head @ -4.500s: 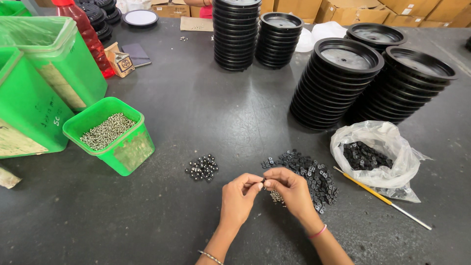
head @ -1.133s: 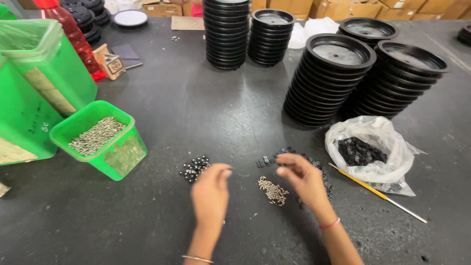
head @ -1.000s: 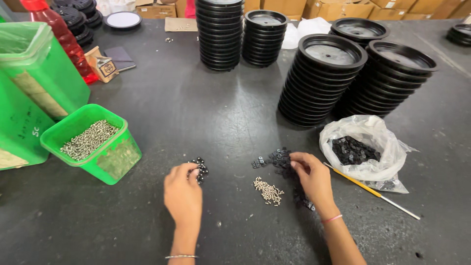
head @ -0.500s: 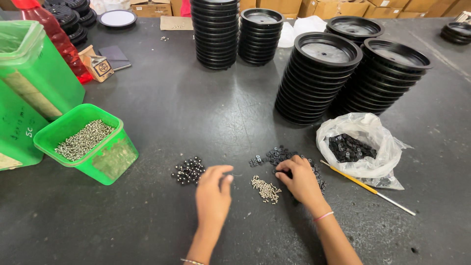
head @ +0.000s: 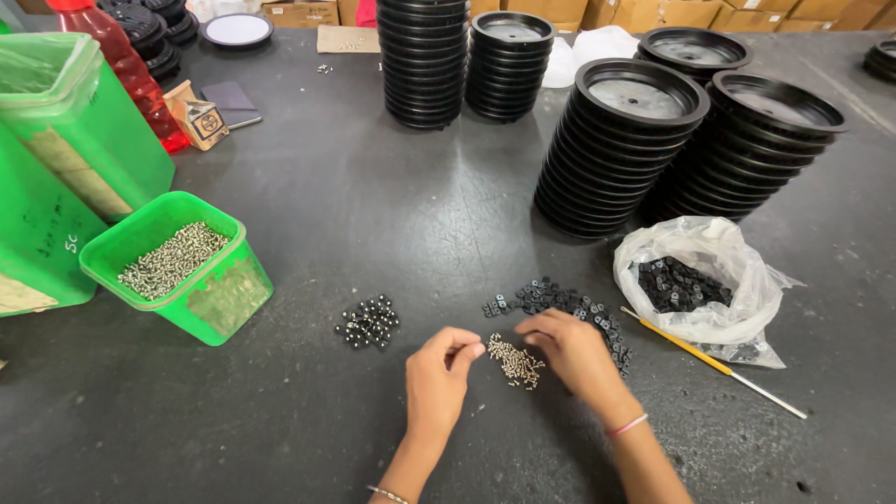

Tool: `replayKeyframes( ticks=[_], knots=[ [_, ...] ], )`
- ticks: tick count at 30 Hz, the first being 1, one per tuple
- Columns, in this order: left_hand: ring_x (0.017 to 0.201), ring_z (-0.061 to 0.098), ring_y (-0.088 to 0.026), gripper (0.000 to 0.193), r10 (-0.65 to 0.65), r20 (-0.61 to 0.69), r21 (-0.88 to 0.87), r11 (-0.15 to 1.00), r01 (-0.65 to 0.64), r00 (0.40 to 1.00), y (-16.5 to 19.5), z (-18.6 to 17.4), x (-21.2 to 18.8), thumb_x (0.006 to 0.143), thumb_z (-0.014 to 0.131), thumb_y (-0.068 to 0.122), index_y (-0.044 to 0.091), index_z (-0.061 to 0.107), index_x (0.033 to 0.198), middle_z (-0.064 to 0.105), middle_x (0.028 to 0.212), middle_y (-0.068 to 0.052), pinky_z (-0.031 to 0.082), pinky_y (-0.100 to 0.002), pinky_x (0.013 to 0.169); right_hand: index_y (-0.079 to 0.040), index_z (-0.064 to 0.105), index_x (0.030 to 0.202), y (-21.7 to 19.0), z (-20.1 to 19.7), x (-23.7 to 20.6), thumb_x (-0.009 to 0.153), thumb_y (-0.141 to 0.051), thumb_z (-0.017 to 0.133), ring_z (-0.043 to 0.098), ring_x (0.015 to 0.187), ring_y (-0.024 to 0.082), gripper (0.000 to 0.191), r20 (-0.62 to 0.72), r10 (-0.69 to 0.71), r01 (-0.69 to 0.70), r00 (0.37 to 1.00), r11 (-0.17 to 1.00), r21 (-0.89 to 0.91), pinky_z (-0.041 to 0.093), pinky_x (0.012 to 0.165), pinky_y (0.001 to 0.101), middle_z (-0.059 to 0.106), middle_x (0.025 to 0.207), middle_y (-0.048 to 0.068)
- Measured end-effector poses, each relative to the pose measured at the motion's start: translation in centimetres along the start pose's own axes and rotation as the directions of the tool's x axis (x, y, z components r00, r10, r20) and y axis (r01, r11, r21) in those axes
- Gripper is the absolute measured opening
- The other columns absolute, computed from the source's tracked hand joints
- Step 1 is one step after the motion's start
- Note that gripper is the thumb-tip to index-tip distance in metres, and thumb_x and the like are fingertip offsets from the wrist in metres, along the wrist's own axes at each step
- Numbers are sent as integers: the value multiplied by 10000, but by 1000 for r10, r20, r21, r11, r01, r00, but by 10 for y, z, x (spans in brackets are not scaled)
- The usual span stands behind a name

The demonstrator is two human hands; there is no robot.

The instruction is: The person sits at a workbench and repeatedly picks a black plastic component from a pile, takes a metal screw from a small pile, presses the screw into the component by hand, and sets the assembled piece on a growing pile of finished parts. Stacks of black plastic discs and green bins of screws surround the work area.

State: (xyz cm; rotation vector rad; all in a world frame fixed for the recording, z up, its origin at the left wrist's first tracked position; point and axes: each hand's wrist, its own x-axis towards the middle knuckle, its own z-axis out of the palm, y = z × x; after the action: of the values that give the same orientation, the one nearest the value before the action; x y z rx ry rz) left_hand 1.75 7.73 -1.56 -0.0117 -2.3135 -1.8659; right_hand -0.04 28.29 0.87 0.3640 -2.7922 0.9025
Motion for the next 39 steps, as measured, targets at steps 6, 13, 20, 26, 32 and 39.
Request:
replayKeyframes(
  ticks=[6, 13, 20, 26, 32, 39],
  knots=[
    [692, 689, -135, 142, 20, -21, -71, 997, -21, 1000, -1, -1, 3, 890, 719, 100, 38, 763, 1011, 752, 847, -49, 555, -279, 634, -80, 778, 987, 9, -9, -2, 772, -68, 756, 738, 848, 224, 216, 157, 4, -26, 988, 990, 136, 569, 766, 324, 737, 955, 38],
    [708, 726, -101, 192, -158, 40, -137, 977, 162, 987, -9, 2, 5, 888, 724, 115, 57, 783, 1061, 791, 828, -35, 582, -246, 673, -76, 777, 901, 11, -2, -2, 785, -80, 760, 728, 830, 226, 117, 153, 7, -15, 988, 999, 48, 560, 751, 325, 734, 885, 48],
    [738, 728, -88, 200, -178, 80, -244, 950, 193, 981, -17, 10, 6, 873, 741, 87, 8, 785, 1051, 800, 850, -48, 609, -247, 698, -52, 763, 968, 6, 12, -2, 833, -93, 766, 727, 789, 126, 141, 76, 190, -204, 979, 932, 300, 578, 741, 276, 787, 899, 30],
    [727, 727, -85, 178, -205, 78, -247, 944, 218, 976, -16, 9, 5, 863, 744, 72, -9, 776, 1018, 808, 858, -52, 603, -241, 694, -28, 767, 969, -5, 33, -5, 830, -62, 779, 717, 845, 84, 144, 58, 110, -123, 992, 817, 563, 590, 785, 255, 776, 912, 7],
    [728, 725, -81, 158, -188, 98, -237, 949, 206, 977, -12, 8, 5, 858, 753, 72, -2, 778, 996, 806, 847, -49, 598, -240, 699, -16, 773, 951, 2, 41, -6, 827, -44, 793, 703, 827, 78, 129, 70, 139, -152, 988, 770, 619, 575, 749, 248, 766, 892, 8],
    [738, 720, -73, 144, -166, 113, -216, 958, 188, 980, -8, 6, 3, 858, 757, 72, 6, 784, 984, 803, 834, -39, 590, -236, 709, -7, 763, 953, 13, 45, -5, 834, -36, 793, 677, 791, 73, 125, 134, 203, -240, 970, 704, 669, 558, 714, 245, 759, 869, 13]
  ],
)
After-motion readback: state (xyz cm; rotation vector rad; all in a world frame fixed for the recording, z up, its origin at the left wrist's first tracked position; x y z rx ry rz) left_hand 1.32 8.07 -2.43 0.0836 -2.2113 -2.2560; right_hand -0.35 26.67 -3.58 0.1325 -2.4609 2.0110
